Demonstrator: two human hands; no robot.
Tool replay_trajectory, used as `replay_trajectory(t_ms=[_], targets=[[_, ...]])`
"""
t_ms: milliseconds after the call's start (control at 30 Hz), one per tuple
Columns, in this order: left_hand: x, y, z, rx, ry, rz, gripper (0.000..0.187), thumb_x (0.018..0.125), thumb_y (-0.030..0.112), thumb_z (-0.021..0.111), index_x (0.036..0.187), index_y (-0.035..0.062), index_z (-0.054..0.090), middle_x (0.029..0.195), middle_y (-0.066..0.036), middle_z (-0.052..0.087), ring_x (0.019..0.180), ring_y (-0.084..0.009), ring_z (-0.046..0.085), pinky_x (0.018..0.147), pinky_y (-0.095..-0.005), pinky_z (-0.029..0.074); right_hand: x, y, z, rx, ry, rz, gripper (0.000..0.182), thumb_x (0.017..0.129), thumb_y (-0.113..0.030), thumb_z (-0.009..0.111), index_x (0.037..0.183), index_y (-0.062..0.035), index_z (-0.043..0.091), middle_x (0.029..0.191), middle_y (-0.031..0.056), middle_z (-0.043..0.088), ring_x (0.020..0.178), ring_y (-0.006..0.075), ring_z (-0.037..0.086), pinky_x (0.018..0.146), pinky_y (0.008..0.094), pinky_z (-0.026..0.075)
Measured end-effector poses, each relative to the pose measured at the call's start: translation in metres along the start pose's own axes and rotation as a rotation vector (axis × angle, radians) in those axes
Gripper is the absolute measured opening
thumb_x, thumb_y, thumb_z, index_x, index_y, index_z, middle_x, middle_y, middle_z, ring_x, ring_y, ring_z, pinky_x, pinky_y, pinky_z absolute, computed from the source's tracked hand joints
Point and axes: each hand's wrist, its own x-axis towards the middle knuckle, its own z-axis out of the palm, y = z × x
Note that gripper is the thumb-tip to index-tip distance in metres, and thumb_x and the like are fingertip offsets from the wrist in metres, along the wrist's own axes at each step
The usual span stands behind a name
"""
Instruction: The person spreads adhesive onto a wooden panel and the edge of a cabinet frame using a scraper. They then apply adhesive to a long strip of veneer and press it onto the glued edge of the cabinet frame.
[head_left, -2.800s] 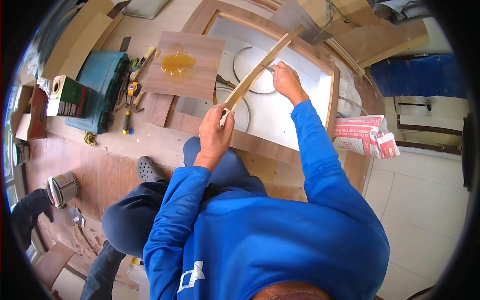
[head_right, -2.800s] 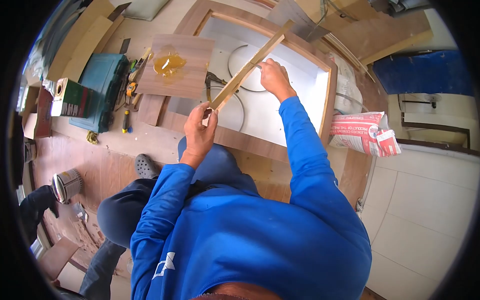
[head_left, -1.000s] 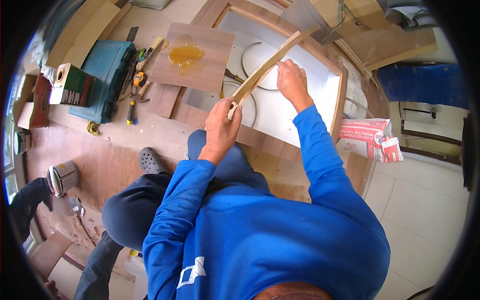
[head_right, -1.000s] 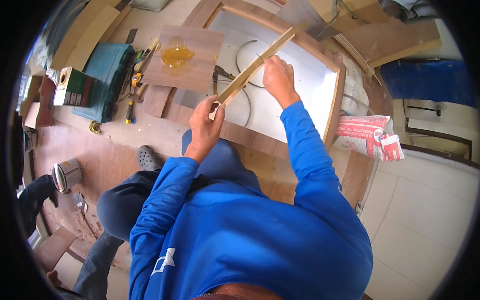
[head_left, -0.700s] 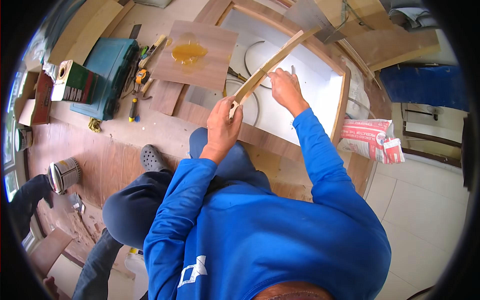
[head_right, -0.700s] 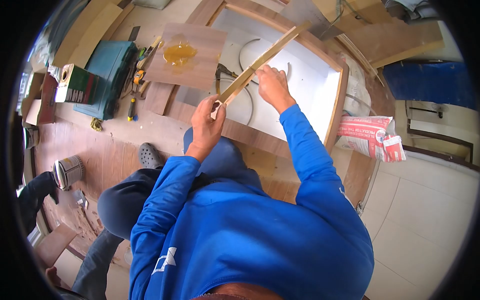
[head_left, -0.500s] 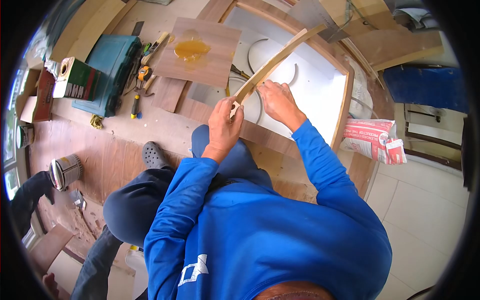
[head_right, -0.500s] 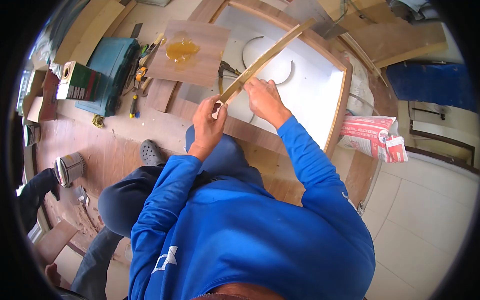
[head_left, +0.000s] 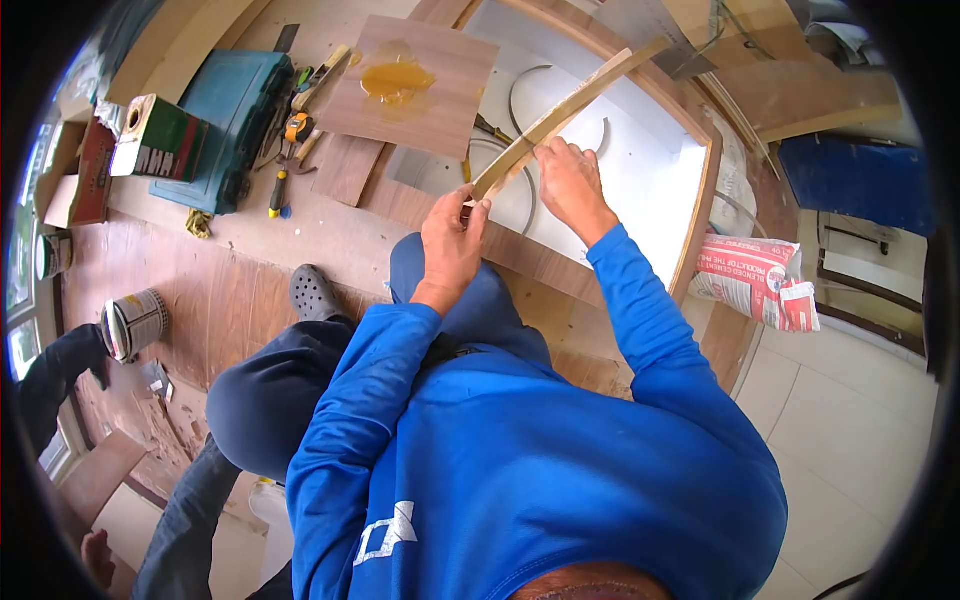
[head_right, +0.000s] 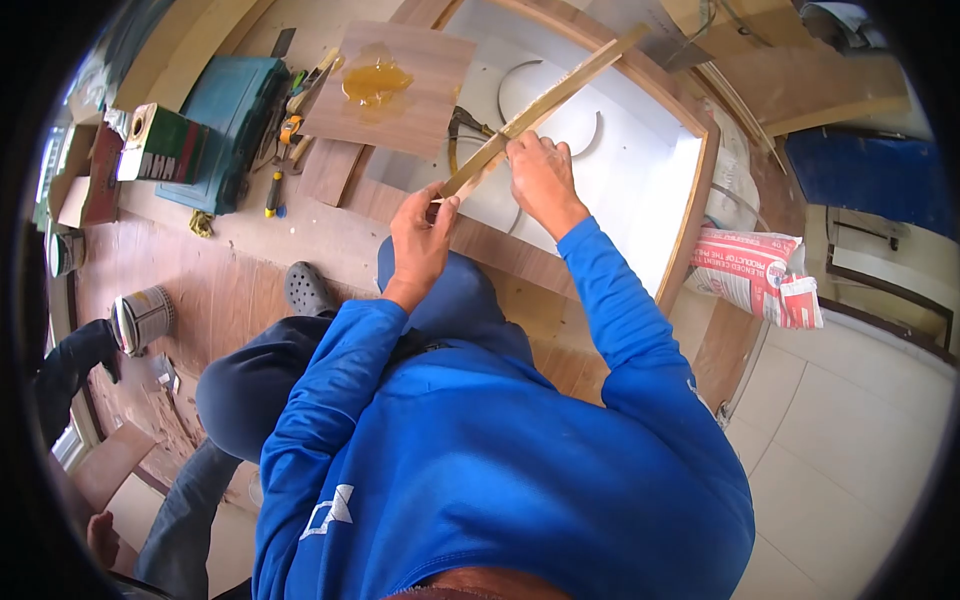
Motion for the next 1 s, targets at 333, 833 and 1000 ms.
replay_trajectory(t_ms=[333, 833, 1000], targets=[[-0.003, -0.015, -0.001, -0.396, 0.000, -0.458, 0.037, 0.096, 0.014, 0.068, 0.124, -0.0096, 0.062, 0.095, -0.009, 0.070, 0.083, -0.0144, 0.068, 0.071, -0.0271, 0.055, -0.016, -0.022, -0.016, 0.140, 0.056, -0.069, 0.022, 0.093, -0.009, 0.055, 0.109, -0.0060, 0.069, 0.096, 0.0108, 0.061, 0.092, 0.0317, 0.063, 0.078, 0.0489, 0.046], [0.004, -0.037, -0.007, -0.783, -0.005, -0.725, 0.029, 0.097, 0.010, 0.066, 0.122, -0.0044, 0.061, 0.099, -0.011, 0.071, 0.084, -0.0184, 0.070, 0.073, -0.0287, 0.058, 0.106, -0.059, -0.022, 0.099, 0.199, -0.334, 0.025, 0.088, -0.009, 0.059, 0.110, -0.0114, 0.072, 0.096, 0.0069, 0.061, 0.093, 0.0280, 0.061, 0.081, 0.0442, 0.044], [0.003, -0.037, -0.012, -0.843, -0.058, -0.758, 0.028, 0.097, 0.011, 0.067, 0.120, -0.0035, 0.062, 0.099, -0.011, 0.071, 0.086, -0.0186, 0.070, 0.076, -0.0302, 0.058, 0.150, -0.104, 0.015, 0.038, 0.213, -0.410, 0.014, 0.087, -0.010, 0.058, 0.094, -0.0120, 0.070, 0.097, 0.0073, 0.062, 0.098, 0.0275, 0.063, 0.085, 0.0456, 0.044]])
